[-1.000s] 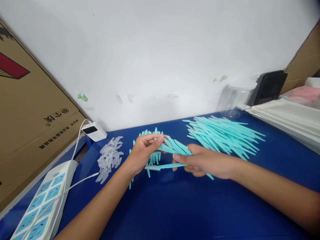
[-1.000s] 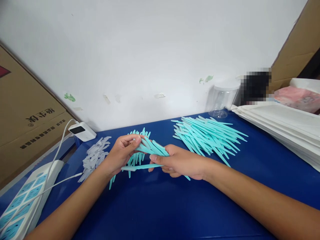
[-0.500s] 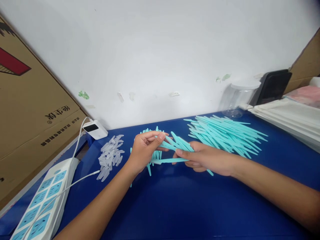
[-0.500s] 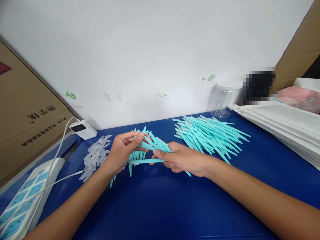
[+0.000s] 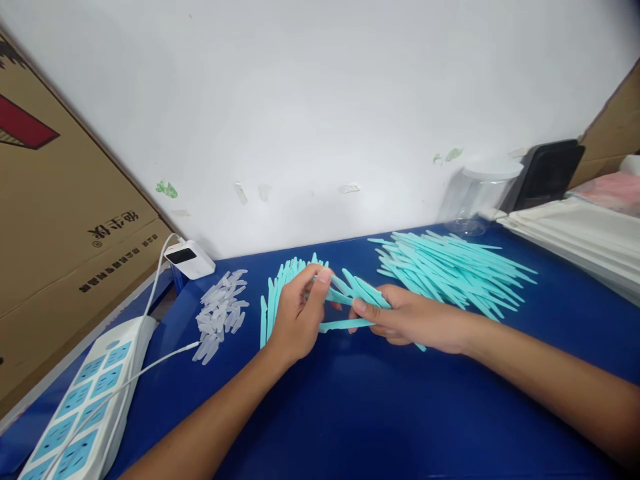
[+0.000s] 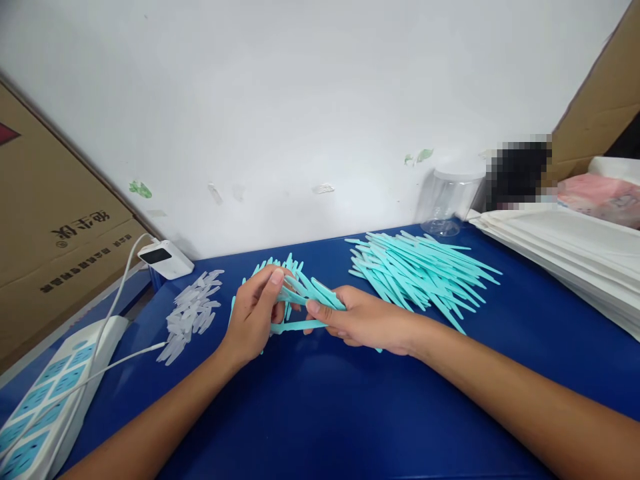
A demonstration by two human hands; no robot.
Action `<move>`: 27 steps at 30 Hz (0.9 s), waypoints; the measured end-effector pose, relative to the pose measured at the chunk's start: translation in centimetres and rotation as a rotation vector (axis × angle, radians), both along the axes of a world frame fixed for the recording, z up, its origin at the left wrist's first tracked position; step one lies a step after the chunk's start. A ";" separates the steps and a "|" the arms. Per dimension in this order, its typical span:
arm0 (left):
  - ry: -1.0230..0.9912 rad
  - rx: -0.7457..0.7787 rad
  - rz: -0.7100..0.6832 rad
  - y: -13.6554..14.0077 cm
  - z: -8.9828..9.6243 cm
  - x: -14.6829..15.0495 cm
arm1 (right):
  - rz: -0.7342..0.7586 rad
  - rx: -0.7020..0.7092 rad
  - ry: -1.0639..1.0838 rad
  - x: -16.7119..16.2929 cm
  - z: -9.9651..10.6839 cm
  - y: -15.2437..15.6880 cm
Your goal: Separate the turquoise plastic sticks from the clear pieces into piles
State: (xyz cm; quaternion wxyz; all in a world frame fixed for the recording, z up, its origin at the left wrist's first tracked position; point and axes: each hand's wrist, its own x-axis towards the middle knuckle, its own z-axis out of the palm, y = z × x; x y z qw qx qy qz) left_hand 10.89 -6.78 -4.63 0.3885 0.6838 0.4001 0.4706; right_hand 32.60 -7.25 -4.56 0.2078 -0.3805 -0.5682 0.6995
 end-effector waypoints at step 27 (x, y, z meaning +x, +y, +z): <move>0.137 -0.003 0.135 0.8 -0.5 0.0 | -0.272 0.418 -0.209 -0.4 -0.3 0.4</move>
